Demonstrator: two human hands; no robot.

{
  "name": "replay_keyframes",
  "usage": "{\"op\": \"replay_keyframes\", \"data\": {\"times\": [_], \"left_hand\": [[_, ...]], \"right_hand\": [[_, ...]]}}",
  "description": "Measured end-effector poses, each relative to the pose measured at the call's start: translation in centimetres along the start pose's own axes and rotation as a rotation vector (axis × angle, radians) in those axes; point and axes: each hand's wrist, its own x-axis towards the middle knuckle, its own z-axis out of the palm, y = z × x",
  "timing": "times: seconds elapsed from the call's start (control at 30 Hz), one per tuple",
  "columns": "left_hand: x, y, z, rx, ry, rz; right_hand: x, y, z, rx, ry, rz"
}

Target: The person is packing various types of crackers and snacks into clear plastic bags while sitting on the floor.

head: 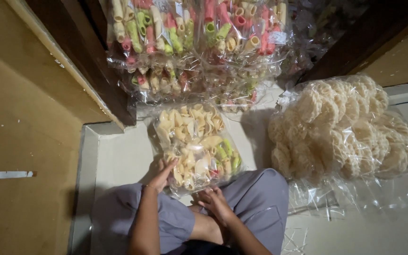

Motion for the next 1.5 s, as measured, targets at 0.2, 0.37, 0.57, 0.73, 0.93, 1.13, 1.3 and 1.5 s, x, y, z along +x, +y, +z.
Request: {"op": "replay_keyframes", "data": {"times": [0.2,0.37,0.57,0.73,0.93,1.13,1.3,1.5], "left_hand": [[-1.2,-1.6,0.9,-0.030,-0.095,-0.079],[-1.8,-4.6,1.2,-0.487,-0.129,0.046],[-6.0,-3.4,3.2,-0.474,-0.188,-0.074],[-6.6,-3.6,3.3,-0.458,-0.190,-0.036],[-6.6,-3.3,4.0,-0.365,-0.173,-0.001],[-3.3,-6.0,3.7,-0.479,-0.019,0.068],[-0.8,-8.2,3.1,-0.415,0.217,0.118],[3.6,-13.7,2.0,-0.455,0.177,0.309]], "right_hand": [[-0.6,0.5,-0.1,0.080,-0.026,-0.121],[0.0,0.8,-1.0,0.325,-0.009,-0.234],[-1.9,-2.0,1.4,0.314,0.188,-0.145],[-4.0,-4.8,2.8,0.239,0.217,-0.196],[-5.3,-5.6,1.4,0.092,0.328,-0.214],[-8.3,-7.8,-0.1,0.054,0.331,-0.287],[-13.1,-12.0,1.1,0.047,0.377,-0.251],[-17.2,-15.6,1.3,-0.095,0.283,-0.451]]}}
